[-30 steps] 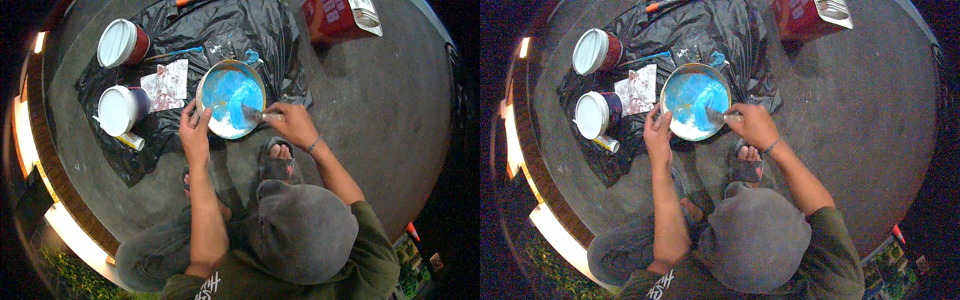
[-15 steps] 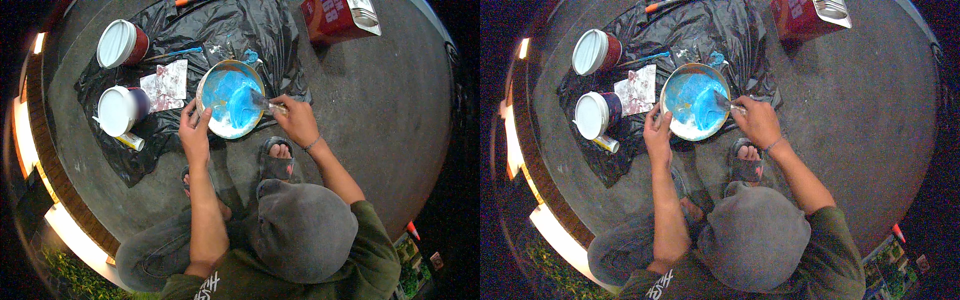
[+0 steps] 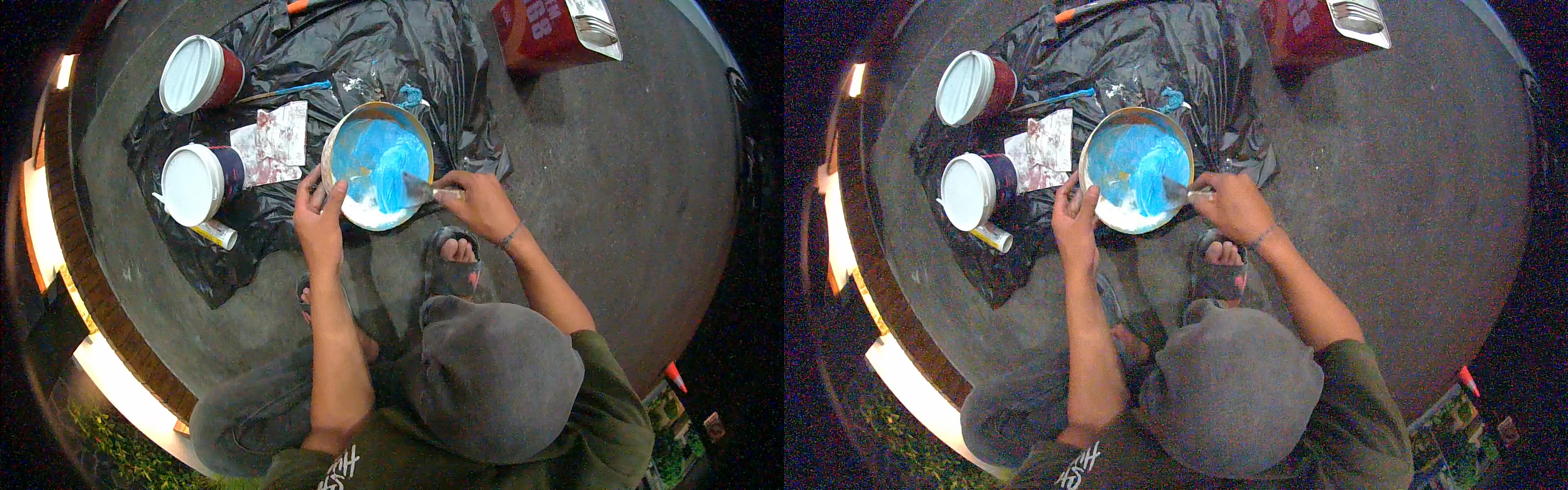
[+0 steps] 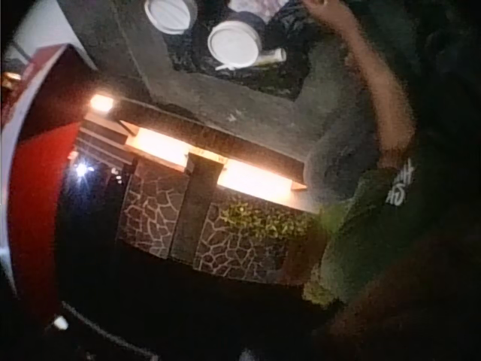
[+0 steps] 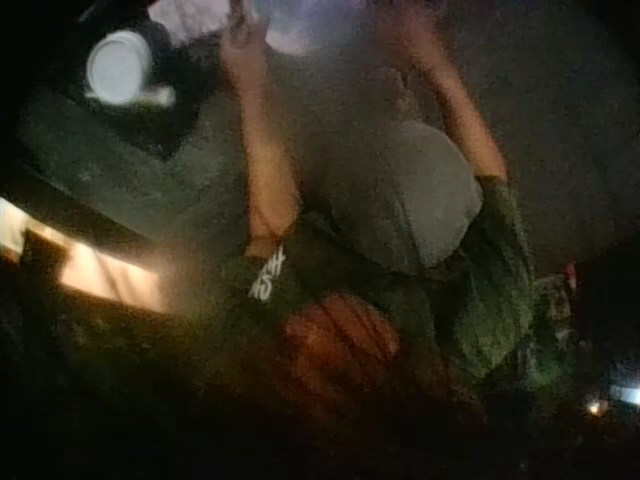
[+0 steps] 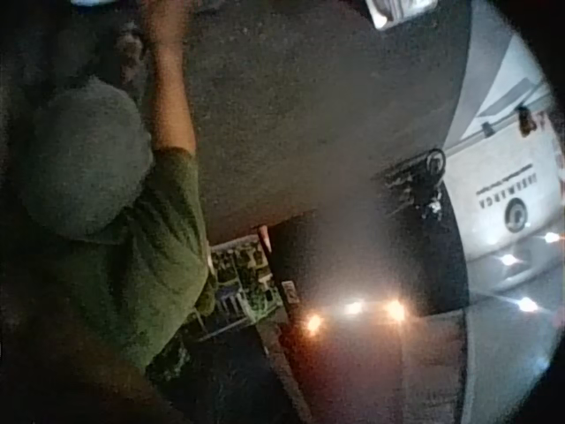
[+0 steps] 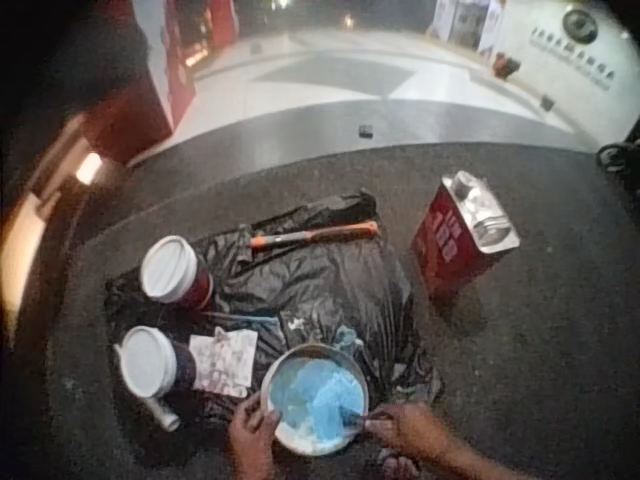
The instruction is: The person sits on the ground and mixes blue and white paint in a small container using a brush. The person holds the container with the left hand and stirs the paint with the right hand.
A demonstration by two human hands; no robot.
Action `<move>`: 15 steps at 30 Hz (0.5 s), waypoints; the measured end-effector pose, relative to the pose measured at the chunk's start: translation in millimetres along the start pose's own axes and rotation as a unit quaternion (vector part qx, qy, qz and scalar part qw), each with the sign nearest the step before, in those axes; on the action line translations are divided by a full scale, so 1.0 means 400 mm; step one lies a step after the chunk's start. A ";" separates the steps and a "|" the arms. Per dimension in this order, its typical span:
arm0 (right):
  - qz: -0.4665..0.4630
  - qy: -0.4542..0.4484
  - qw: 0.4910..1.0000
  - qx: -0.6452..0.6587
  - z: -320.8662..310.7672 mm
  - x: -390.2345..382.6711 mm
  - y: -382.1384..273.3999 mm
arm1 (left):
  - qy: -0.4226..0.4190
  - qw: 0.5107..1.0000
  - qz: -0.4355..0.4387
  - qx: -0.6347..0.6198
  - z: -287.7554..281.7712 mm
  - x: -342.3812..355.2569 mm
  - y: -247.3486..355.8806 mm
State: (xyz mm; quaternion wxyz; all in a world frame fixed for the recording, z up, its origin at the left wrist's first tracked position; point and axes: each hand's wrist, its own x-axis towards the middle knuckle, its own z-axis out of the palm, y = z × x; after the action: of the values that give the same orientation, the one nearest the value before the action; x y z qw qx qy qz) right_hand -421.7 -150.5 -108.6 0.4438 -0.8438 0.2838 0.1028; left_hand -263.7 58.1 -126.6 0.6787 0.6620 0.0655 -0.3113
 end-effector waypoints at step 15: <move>-0.001 0.034 0.999 -0.026 0.005 -0.004 -0.006 | 0.001 1.000 0.001 0.001 -0.007 -0.003 0.001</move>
State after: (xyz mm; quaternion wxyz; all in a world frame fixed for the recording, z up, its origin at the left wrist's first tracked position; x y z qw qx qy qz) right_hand -421.4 -147.3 -107.5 0.4124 -0.8582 0.2948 0.0811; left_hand -263.4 60.9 -125.9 0.6784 0.6631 0.0652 -0.3096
